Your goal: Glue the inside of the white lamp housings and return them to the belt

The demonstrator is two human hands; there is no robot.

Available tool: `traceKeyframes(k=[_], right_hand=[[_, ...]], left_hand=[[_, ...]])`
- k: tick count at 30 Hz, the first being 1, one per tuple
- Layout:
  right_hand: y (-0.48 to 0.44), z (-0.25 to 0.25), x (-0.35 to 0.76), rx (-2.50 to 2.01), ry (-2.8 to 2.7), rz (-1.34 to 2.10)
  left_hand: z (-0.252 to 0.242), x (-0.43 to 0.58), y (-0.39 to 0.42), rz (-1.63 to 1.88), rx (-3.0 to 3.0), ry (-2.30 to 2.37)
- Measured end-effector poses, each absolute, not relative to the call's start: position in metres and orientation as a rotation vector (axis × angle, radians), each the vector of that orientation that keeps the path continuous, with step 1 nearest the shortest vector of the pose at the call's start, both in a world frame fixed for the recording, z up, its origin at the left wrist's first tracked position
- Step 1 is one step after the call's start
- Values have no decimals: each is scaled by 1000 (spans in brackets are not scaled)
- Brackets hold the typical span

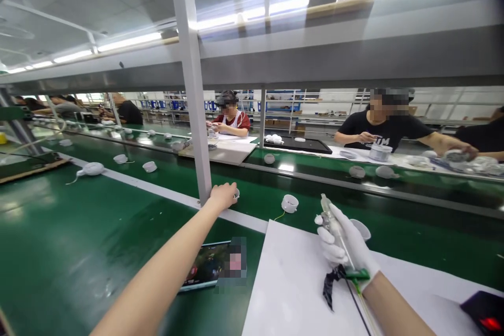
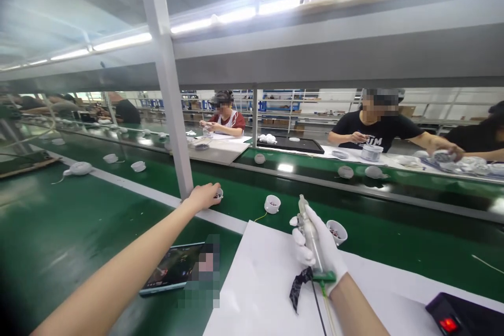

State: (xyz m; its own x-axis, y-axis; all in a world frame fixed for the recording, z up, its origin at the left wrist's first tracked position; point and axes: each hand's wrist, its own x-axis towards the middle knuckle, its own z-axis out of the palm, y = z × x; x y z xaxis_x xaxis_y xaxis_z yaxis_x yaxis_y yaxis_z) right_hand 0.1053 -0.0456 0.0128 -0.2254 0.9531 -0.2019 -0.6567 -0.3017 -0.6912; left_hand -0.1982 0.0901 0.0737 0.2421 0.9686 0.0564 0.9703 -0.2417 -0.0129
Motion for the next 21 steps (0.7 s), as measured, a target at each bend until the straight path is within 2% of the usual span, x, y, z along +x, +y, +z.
traceKeyframes(k=[7,12,21], right_hand=[[-46,11,107,-699,-615,1811],[-47,12,102,-635,-646,1832],[-54,20,94,-504,-784,1815]], left_hand=[[106,-174,58,-635,-2459,-1643],[92,-138,38,-1219,-2584,-1424],[21,-66,-23,-1316,-2919,-1424]])
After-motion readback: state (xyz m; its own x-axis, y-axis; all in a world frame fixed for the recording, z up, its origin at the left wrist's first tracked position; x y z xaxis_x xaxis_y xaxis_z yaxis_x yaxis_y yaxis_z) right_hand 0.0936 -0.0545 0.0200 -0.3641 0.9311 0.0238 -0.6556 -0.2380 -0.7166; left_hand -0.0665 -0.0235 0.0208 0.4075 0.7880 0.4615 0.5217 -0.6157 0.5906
